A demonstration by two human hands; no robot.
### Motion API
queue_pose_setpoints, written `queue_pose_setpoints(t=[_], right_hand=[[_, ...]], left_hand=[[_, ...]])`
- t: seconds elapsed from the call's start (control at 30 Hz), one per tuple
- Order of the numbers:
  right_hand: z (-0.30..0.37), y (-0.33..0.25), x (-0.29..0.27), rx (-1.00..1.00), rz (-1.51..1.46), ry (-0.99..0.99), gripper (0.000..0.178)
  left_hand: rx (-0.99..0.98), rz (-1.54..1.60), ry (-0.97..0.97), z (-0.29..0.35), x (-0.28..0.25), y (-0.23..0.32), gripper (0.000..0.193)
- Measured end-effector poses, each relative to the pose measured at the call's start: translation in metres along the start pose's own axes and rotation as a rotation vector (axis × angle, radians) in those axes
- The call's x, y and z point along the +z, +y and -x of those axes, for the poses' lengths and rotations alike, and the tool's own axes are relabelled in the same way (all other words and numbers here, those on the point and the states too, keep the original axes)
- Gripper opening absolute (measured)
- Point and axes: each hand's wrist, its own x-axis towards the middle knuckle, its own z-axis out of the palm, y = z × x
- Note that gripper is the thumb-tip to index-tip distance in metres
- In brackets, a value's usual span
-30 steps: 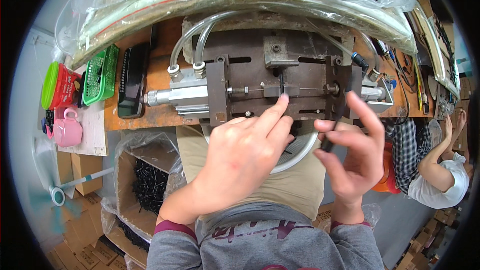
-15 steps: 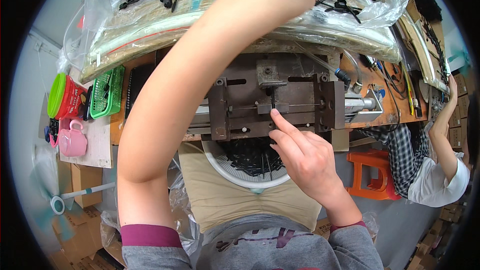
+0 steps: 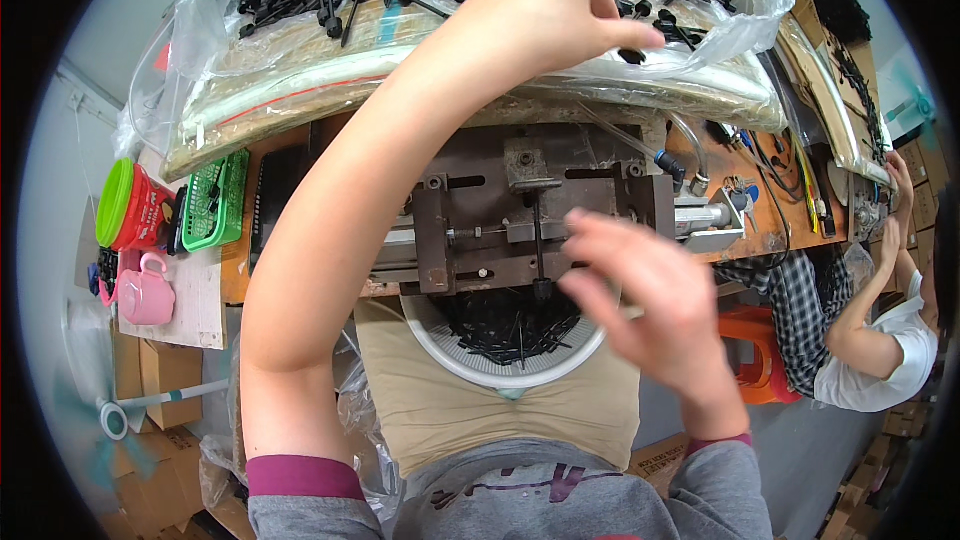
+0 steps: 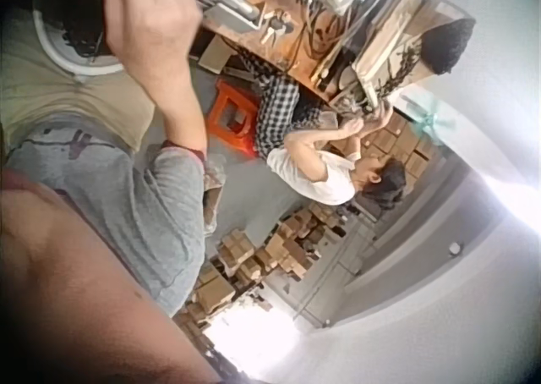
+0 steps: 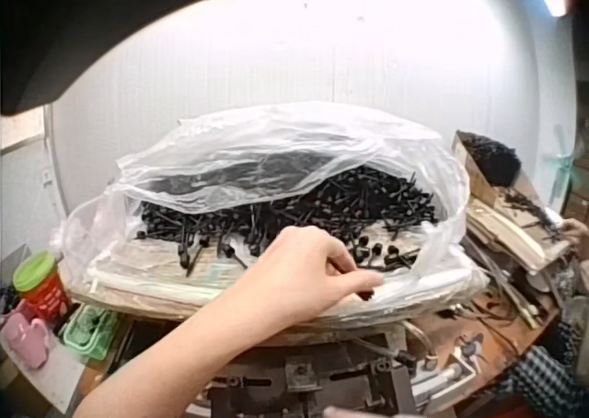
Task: Inserting plastic components into a base housing using a specialized jig on a workbench.
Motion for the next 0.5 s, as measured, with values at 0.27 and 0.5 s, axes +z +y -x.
queue_pose_setpoints(t=[0.27,0.5], right_hand=[[-0.136,0.103,-0.103,-0.230,0.609,0.085,0.044],[-0.178,0.127,-0.078,0.054,0.835,-0.650,0.074]], left_hand=[[0.542,-0.124,0.449,0.067,0.001,0.003,0.021],[0.325,0.010,0.344,0.159,0.021,0.019,0.038]])
